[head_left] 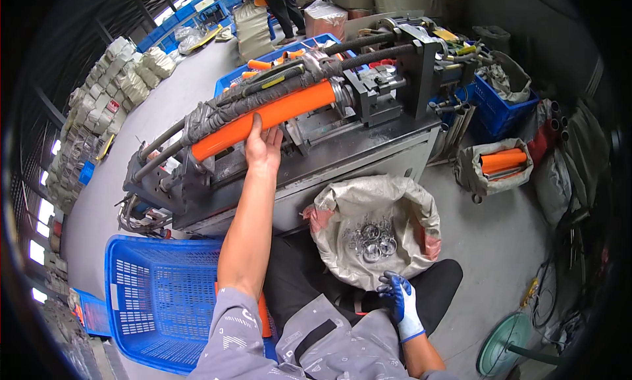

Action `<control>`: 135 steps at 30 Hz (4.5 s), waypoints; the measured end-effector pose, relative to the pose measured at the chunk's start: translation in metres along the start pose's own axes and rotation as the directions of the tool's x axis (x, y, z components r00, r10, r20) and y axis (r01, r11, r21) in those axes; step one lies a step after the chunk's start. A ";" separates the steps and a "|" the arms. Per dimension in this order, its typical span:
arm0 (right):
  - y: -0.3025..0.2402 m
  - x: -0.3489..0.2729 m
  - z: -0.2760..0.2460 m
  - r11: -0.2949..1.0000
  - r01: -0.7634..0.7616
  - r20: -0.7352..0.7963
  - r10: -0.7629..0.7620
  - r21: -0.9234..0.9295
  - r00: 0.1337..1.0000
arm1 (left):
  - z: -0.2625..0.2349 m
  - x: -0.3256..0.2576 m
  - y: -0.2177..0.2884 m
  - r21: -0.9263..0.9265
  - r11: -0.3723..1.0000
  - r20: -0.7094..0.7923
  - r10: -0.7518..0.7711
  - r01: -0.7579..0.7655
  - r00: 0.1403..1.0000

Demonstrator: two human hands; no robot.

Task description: The person fits metal rings onto orange tubes and processes them using a machine. Afterwards, the person removes their gloves and unbuckles a harness strap.

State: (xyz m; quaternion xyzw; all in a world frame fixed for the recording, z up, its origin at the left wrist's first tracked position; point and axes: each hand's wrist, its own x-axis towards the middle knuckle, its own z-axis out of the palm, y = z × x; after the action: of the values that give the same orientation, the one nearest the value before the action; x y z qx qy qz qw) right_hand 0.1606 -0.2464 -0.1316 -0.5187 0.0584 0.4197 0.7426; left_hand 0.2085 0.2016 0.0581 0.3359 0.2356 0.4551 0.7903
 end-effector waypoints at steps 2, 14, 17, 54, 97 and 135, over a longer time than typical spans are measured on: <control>0.001 0.002 0.000 1.000 -0.019 0.002 0.019 -0.006 1.000 | 0.003 0.019 -0.001 0.030 0.999 -0.107 -0.038 0.041 0.994; 0.014 0.016 0.001 0.994 -0.069 0.000 0.069 -0.084 0.998 | -0.033 0.043 -0.047 0.005 0.991 -0.184 -0.132 0.135 0.974; 0.012 0.016 0.008 0.994 -0.065 0.003 0.065 -0.085 0.998 | -0.041 0.046 -0.044 0.038 0.992 -0.166 -0.112 0.120 0.980; -0.137 0.091 0.004 0.561 0.475 0.020 -0.632 -0.677 0.775 | -0.145 -0.156 -0.088 0.744 0.650 0.033 0.198 -0.157 0.980; 0.003 0.117 0.053 -0.242 0.155 0.182 -0.097 -0.958 0.978 | -0.622 -0.323 -0.014 0.385 -0.016 -0.889 0.263 0.923 0.376; -0.024 0.031 0.163 0.933 -0.009 0.379 0.155 -0.360 0.912 | -0.243 -0.240 0.094 0.979 0.010 0.204 -0.193 -0.206 0.960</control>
State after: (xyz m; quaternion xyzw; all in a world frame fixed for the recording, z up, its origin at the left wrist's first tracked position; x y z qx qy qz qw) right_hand 0.1396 -0.0984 -0.0564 -0.5425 -0.1488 0.5520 0.6154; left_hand -0.1229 0.1020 -0.0168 0.8556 0.3705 0.1071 0.3453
